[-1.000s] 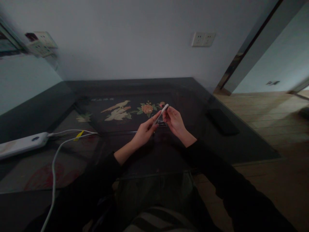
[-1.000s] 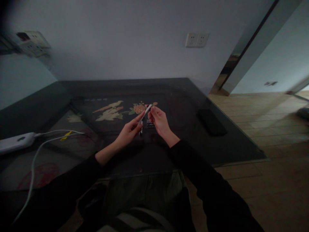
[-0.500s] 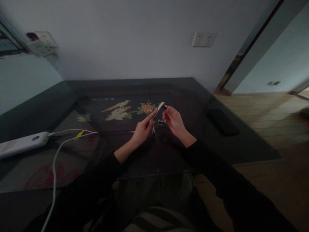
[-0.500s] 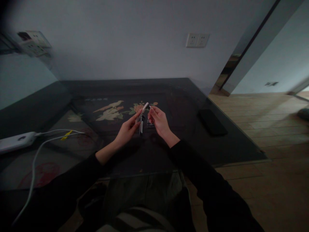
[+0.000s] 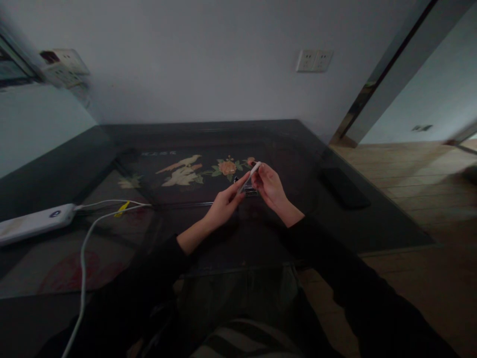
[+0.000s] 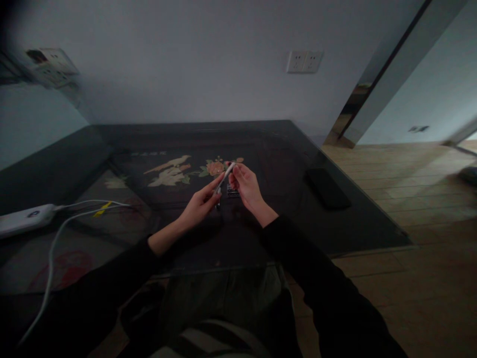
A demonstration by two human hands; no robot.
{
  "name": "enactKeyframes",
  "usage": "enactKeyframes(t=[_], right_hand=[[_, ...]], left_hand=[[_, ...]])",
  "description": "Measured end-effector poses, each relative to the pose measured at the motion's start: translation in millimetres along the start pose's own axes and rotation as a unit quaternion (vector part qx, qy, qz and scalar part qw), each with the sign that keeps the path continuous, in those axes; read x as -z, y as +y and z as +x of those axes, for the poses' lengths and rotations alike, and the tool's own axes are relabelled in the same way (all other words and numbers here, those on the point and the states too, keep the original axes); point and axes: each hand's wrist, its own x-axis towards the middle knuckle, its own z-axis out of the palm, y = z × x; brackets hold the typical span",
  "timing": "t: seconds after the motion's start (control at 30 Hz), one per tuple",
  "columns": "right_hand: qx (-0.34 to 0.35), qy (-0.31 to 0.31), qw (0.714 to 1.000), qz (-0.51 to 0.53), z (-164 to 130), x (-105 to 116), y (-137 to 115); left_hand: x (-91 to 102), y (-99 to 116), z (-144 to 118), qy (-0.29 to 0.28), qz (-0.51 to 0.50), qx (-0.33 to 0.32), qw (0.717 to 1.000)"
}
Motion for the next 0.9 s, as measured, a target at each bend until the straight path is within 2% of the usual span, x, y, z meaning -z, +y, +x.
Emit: enactKeyframes(t=[0.23, 0.57, 0.9], right_hand=[[0.001, -0.003, 1.0, 0.017, 1, 0, 0], [0.005, -0.005, 1.0, 0.014, 0, -1, 2], [0.016, -0.006, 1.0, 0.002, 1, 0, 4]], left_hand=[[-1.3, 5, 0, -0.007, -0.017, 0.001, 1.0], [6.5, -1, 4, 0.035, 0.018, 0.016, 0.999], [8.6, -9, 5, 0.054, 0.073, -0.001, 0.996]])
